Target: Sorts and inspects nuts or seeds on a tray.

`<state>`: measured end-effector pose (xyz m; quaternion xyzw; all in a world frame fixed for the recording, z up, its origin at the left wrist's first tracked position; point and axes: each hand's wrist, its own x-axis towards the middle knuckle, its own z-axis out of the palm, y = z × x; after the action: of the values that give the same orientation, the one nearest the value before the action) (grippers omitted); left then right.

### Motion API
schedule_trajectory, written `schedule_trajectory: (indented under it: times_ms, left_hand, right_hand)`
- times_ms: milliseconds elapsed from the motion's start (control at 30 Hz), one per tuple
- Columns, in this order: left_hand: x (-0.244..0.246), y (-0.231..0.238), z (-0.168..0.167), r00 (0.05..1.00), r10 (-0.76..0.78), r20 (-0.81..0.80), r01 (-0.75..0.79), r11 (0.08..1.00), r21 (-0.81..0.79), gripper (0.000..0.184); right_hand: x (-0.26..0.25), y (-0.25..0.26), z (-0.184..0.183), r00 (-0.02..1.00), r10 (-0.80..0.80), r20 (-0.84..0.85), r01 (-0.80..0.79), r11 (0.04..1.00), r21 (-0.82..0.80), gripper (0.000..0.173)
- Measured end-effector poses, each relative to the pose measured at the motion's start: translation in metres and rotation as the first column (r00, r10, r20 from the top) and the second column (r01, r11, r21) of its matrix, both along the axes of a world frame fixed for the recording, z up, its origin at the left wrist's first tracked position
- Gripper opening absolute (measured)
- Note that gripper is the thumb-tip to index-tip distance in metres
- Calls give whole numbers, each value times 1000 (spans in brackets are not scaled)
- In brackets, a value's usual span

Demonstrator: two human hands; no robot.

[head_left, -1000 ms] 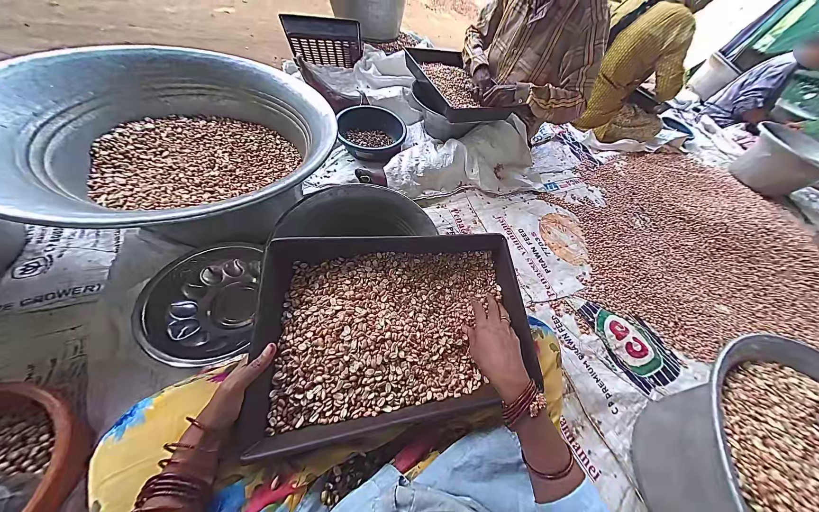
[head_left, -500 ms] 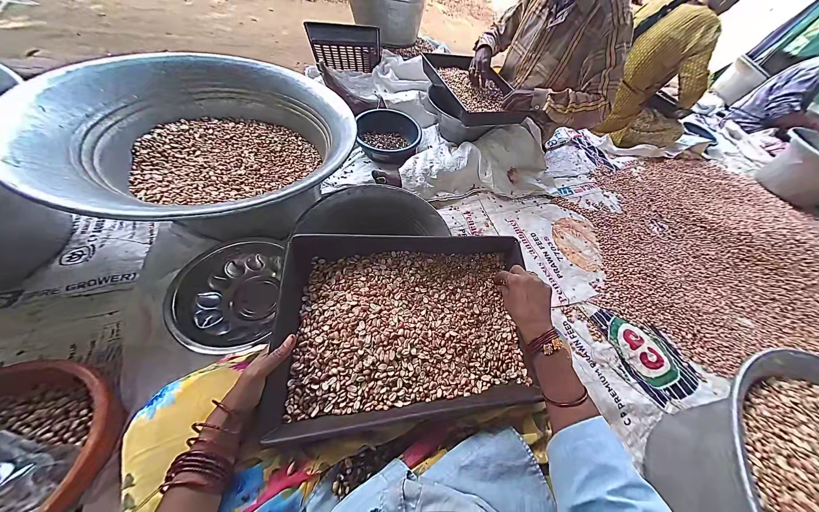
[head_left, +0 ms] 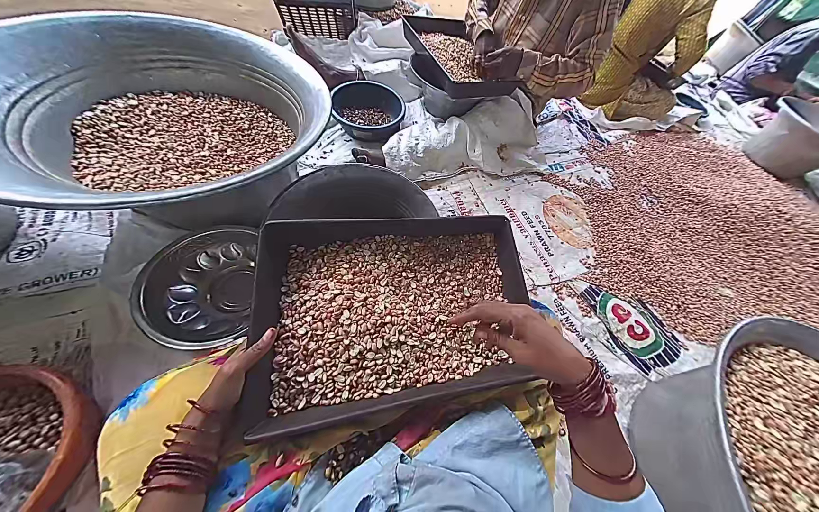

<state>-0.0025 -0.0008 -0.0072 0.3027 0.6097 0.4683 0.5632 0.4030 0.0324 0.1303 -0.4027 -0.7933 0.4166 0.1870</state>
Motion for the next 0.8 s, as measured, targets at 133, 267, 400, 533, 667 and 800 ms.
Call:
schedule_trajectory:
  times_ms: [133, 267, 400, 533, 667, 800]
  left_hand:
    - [2, 2, 2, 1000, 2, 20, -2, 1000, 5, 35]
    - [0, 2, 0, 1000, 3, 15, -3, 1000, 9, 38]
    - [0, 1, -1, 1000, -3, -15, 3, 1000, 7, 39]
    - [-1, 0, -2, 999, -6, -36, 6, 1000, -19, 45]
    - [-2, 2, -2, 1000, -15, -2, 15, 1000, -5, 38]
    - [-3, 3, -2, 1000, -22, -20, 22, 1000, -22, 40]
  right_hand:
    - [-24, -22, -14, 846, 181, 501, -115, 980, -159, 51]
    - [-63, -15, -56, 878, 115, 464, -47, 987, -156, 48]
    - [-65, 36, -58, 778, -297, 554, 311, 948, 71, 51]
    - [-34, 52, -34, 731, -485, 481, 449, 872, 196, 43]
    - [-15, 23, -11, 523, -539, 660, 576, 795, 193, 41]
    - [-9, 3, -23, 403, -419, 814, 658, 751, 61, 40]
